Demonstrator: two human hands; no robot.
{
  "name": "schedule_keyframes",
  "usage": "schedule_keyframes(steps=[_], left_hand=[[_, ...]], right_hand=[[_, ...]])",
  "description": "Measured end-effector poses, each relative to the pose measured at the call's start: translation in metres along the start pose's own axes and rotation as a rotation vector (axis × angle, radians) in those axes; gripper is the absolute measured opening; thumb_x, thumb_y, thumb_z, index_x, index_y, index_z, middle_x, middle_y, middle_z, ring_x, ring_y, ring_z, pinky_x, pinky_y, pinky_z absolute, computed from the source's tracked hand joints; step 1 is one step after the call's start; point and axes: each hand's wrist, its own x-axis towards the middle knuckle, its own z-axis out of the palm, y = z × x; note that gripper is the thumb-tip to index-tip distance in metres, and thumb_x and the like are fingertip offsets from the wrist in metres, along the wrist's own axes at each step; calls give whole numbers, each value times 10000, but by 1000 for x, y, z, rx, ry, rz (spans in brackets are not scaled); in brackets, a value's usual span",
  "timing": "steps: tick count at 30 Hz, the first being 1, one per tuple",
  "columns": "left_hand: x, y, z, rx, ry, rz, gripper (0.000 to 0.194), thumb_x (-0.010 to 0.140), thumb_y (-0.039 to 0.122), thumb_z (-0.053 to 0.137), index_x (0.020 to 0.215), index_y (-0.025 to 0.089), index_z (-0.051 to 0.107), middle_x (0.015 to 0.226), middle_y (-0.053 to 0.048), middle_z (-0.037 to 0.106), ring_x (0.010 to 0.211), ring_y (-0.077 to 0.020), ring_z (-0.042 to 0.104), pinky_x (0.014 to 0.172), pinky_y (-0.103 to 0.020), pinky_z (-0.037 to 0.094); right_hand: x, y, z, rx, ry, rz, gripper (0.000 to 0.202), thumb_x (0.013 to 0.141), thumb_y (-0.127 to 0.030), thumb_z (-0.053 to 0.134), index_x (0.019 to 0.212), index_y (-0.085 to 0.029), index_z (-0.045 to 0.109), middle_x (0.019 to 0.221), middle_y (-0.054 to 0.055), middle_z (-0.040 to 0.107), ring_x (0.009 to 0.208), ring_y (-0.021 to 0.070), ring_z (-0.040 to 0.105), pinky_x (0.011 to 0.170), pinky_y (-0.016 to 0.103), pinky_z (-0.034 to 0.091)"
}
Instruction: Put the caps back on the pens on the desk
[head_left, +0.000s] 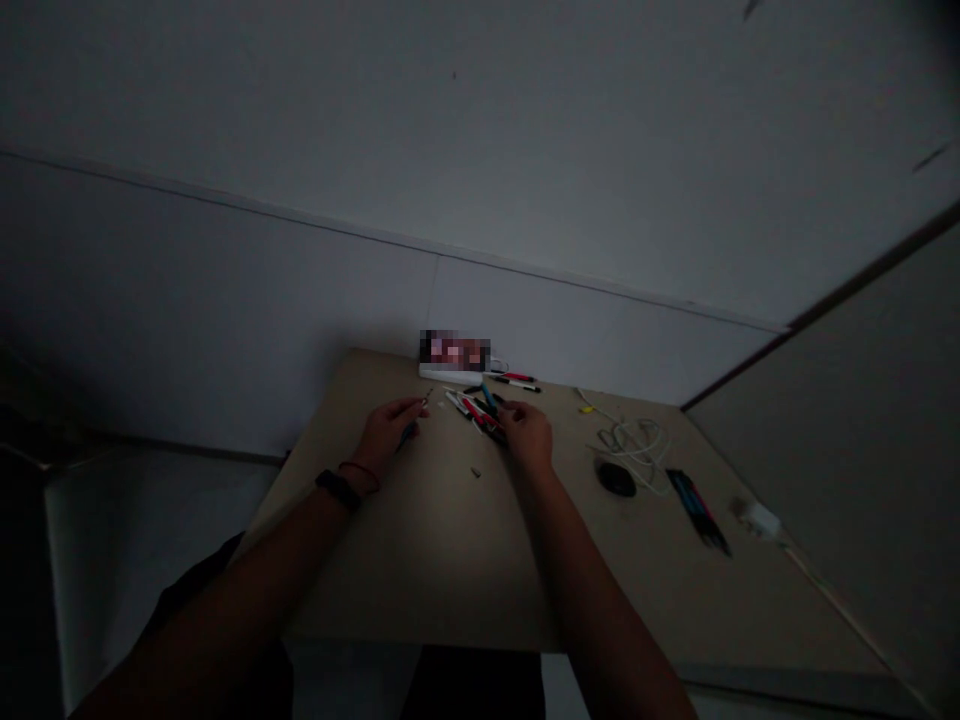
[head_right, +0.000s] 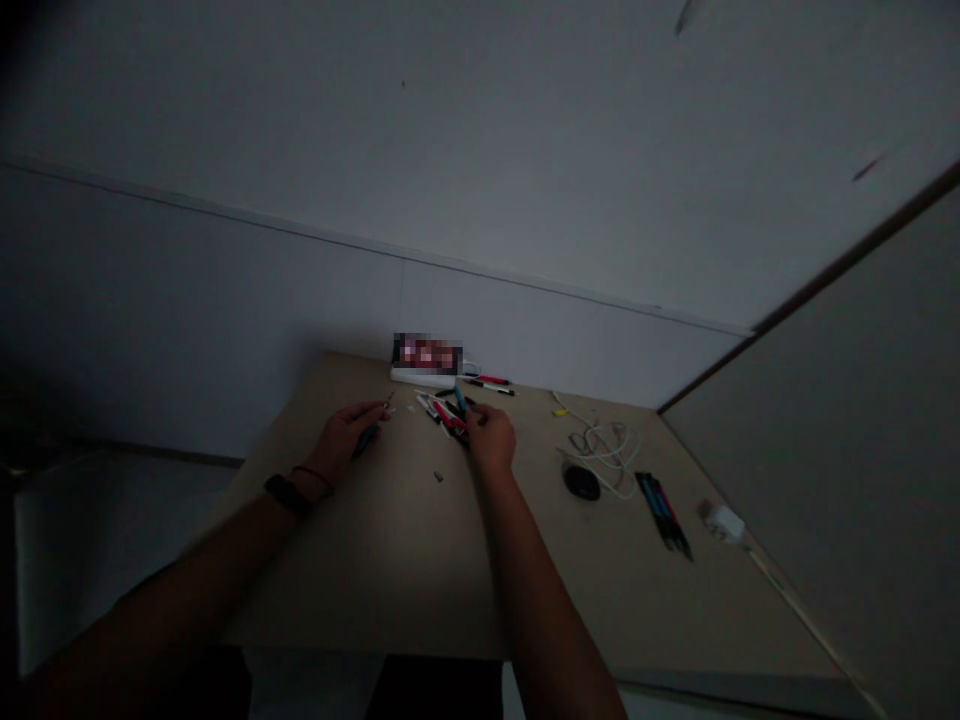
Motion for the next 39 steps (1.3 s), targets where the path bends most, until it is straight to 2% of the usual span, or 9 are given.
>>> schedule_keyframes(steps=[5,11,18,24,29,35,39], left_hand=[[-2,2,1,-3,-10,15,393,634,513,842,809,166,787,810,-71,751,558,-105,550,536,-233,443],[0,-1,0,-20,-32,36,401,611,523,850,800,175,784,775,-69,751,543,-111,535,535,-241,436],[-2,0,0,0,-51,45,349,641,499,834,771,181,775,764,-72,745,555,-113,541,554,-245,434],[-2,1,2,-9,-66,50,385,606,526,850,757,181,771,728,-63,732,535,-113,521,524,-243,417],[-1,0,2,6,-76,71,358,608,526,846,720,196,768,608,-27,672,510,-116,507,496,-233,402],[-1,0,1,31,-88,68,347,625,519,837,725,195,767,624,-33,678,530,-125,521,511,-237,405],[0,-3,1,54,-87,77,344,646,513,823,737,187,763,687,-43,700,544,-121,525,541,-243,416]], right_hand=[[-1,7,1,-301,-28,-29,334,875,-424,621,1050,-191,784,1028,141,747,866,235,728,632,257,474],[1,8,-2,-393,-137,-24,317,910,-408,582,1047,-210,789,1051,136,755,926,248,738,685,276,510],[0,5,-5,-372,-153,-51,275,913,-367,586,994,-202,790,980,128,776,882,243,747,641,271,502],[-1,4,-6,-388,-144,-75,263,923,-345,571,964,-196,784,922,126,781,841,238,750,621,271,500],[0,9,-6,-364,-156,-98,283,922,-371,566,942,-196,788,913,117,785,831,234,752,614,266,490],[2,11,-2,-295,-157,-51,303,925,-379,549,936,-162,761,954,147,763,884,251,730,677,285,489],[3,7,-6,-190,-80,-40,336,959,-383,470,997,-144,703,1046,185,737,956,280,699,764,328,492]])
